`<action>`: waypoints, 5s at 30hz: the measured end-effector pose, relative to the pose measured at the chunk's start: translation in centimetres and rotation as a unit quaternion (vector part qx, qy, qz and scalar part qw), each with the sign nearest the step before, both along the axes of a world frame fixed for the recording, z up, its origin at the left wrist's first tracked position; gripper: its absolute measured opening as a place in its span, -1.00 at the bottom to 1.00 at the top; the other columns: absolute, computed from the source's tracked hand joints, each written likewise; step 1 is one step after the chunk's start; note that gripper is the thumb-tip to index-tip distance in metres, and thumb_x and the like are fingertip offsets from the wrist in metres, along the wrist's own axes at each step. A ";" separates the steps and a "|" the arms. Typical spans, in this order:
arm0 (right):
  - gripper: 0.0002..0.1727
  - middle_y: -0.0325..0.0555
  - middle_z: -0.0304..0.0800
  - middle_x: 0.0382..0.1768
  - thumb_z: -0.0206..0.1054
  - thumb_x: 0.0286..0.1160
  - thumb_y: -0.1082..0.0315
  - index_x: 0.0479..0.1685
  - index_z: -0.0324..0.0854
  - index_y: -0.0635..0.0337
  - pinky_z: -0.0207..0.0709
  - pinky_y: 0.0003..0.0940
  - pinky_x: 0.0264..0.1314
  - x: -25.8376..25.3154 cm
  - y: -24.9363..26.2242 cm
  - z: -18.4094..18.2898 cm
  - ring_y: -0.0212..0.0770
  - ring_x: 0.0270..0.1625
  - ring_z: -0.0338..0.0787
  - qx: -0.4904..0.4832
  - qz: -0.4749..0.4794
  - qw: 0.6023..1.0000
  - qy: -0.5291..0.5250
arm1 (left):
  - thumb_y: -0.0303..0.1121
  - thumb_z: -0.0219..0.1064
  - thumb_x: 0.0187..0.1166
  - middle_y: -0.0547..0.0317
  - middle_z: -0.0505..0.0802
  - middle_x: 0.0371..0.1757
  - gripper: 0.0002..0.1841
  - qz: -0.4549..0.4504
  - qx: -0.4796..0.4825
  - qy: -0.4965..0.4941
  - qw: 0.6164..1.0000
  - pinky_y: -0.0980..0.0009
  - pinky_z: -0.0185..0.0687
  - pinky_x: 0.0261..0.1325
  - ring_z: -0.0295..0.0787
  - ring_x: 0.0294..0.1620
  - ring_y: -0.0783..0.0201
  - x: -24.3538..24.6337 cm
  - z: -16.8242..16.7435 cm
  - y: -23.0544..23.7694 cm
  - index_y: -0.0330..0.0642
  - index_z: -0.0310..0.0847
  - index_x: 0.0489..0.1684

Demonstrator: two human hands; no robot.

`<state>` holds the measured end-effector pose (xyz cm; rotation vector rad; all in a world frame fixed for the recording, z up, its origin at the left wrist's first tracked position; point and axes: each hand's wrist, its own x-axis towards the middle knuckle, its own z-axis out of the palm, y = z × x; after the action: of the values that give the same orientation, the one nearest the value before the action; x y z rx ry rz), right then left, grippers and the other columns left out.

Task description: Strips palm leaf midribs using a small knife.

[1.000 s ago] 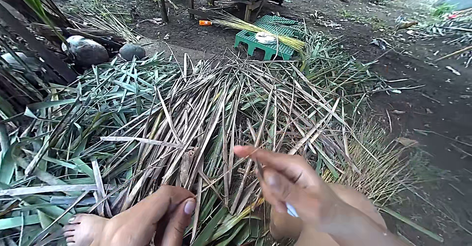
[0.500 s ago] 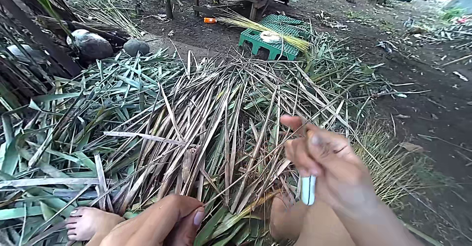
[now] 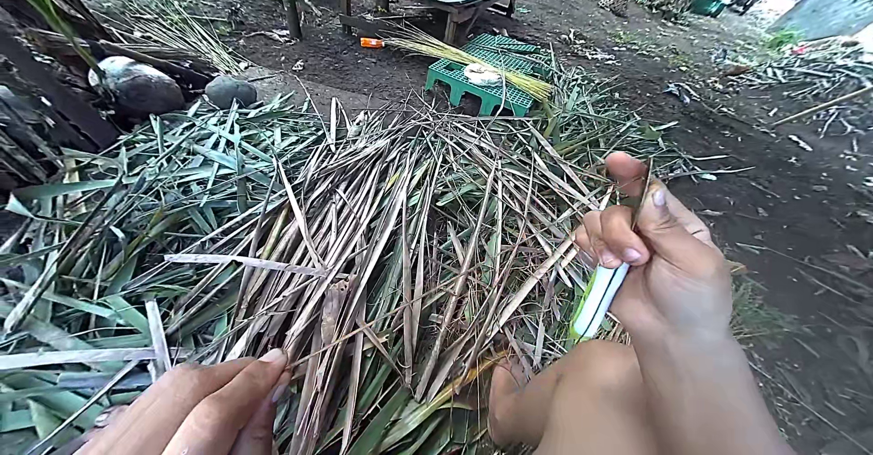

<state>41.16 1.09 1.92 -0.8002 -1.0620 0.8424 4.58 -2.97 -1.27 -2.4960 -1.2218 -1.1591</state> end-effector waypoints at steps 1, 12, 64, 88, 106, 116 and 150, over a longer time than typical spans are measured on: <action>-0.57 -0.49 0.43 -0.77 -0.10 0.88 0.20 0.33 0.69 0.03 0.49 -0.67 -0.55 0.0 0.0 0.0 -0.56 -0.73 0.45 -0.004 -0.005 1.000 0.006 | -0.33 0.15 0.80 -0.17 0.76 -0.30 -0.78 0.000 0.004 -0.004 1.000 0.35 0.50 -0.17 0.68 -0.24 0.07 0.1 0.0 0.0 -0.32 0.64 -0.05; -0.48 -0.62 0.47 -0.58 0.05 0.84 0.04 0.58 0.50 0.13 0.38 -0.84 -0.34 -5.7 -2.3 -2.3 -0.80 -0.50 0.44 0.036 0.291 0.950 -0.104 | -0.32 0.18 0.79 -0.06 0.73 -0.23 -0.82 -0.045 -0.018 -0.034 0.998 0.48 0.46 -0.11 0.63 -0.18 0.21 2.5 0.6 -0.3 -0.24 0.62 -0.03; -0.51 -0.57 0.55 -0.47 0.09 0.83 0.19 0.54 0.51 0.32 0.32 -0.88 -0.42 -10.2 -3.9 -4.4 -0.83 -0.49 0.40 -0.046 0.375 0.919 -0.113 | -0.27 0.15 0.78 0.50 0.65 -0.58 -0.71 -0.157 -0.358 -0.208 0.896 0.86 0.34 -0.52 0.45 -0.60 0.79 5.1 1.7 0.3 -0.17 0.73 -0.29; -0.53 -0.27 0.71 -0.30 0.04 0.87 0.18 0.50 0.55 0.30 0.32 -0.88 -0.28 -9.3 -3.4 -4.6 -0.79 -0.38 0.43 0.074 0.373 0.907 -0.180 | -0.46 -0.04 0.73 0.65 0.50 -0.68 -0.64 -0.254 -0.701 -0.408 0.527 0.83 0.06 -0.71 0.20 -0.75 0.80 6.0 3.6 0.4 0.05 0.67 -0.38; -0.49 -0.43 0.56 -0.42 -0.03 0.89 0.18 0.63 0.41 0.26 0.36 -0.83 -0.17 -8.5 -2.3 -4.0 -0.75 -0.34 0.46 0.041 0.475 0.867 -0.146 | -0.41 -0.09 0.75 0.64 0.44 -0.70 -0.59 -0.278 -0.714 -0.407 0.497 0.84 0.03 -0.75 0.16 -0.79 0.79 5.9 2.9 0.4 0.11 0.61 -0.50; -0.59 -0.66 0.55 -0.59 0.13 0.78 0.12 0.51 0.62 -0.14 0.46 -0.73 -0.28 -4.8 0.4 -2.5 -0.70 -0.48 0.52 0.005 0.240 0.966 -0.098 | -0.43 -0.10 0.76 0.62 0.46 -0.70 -0.60 -0.252 -0.729 -0.385 0.506 0.83 0.04 -0.74 0.17 -0.78 0.78 5.7 2.5 -0.1 0.06 0.62 -0.46; -0.55 -0.67 0.53 -0.60 0.13 0.78 0.02 0.46 0.64 -0.02 0.41 -0.78 -0.31 -4.7 -0.9 -2.3 -0.76 -0.50 0.49 0.012 0.326 0.938 -0.114 | -0.42 0.12 0.76 0.60 0.54 -0.60 -0.74 -0.148 -0.464 -0.245 0.838 0.80 0.16 -0.53 0.29 -0.61 0.82 4.9 2.6 -1.1 -0.18 0.71 -0.32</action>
<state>36.48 0.14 -0.42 -0.5263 -1.5821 1.3106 9.47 -4.07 1.35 -3.2745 -1.9559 -1.6474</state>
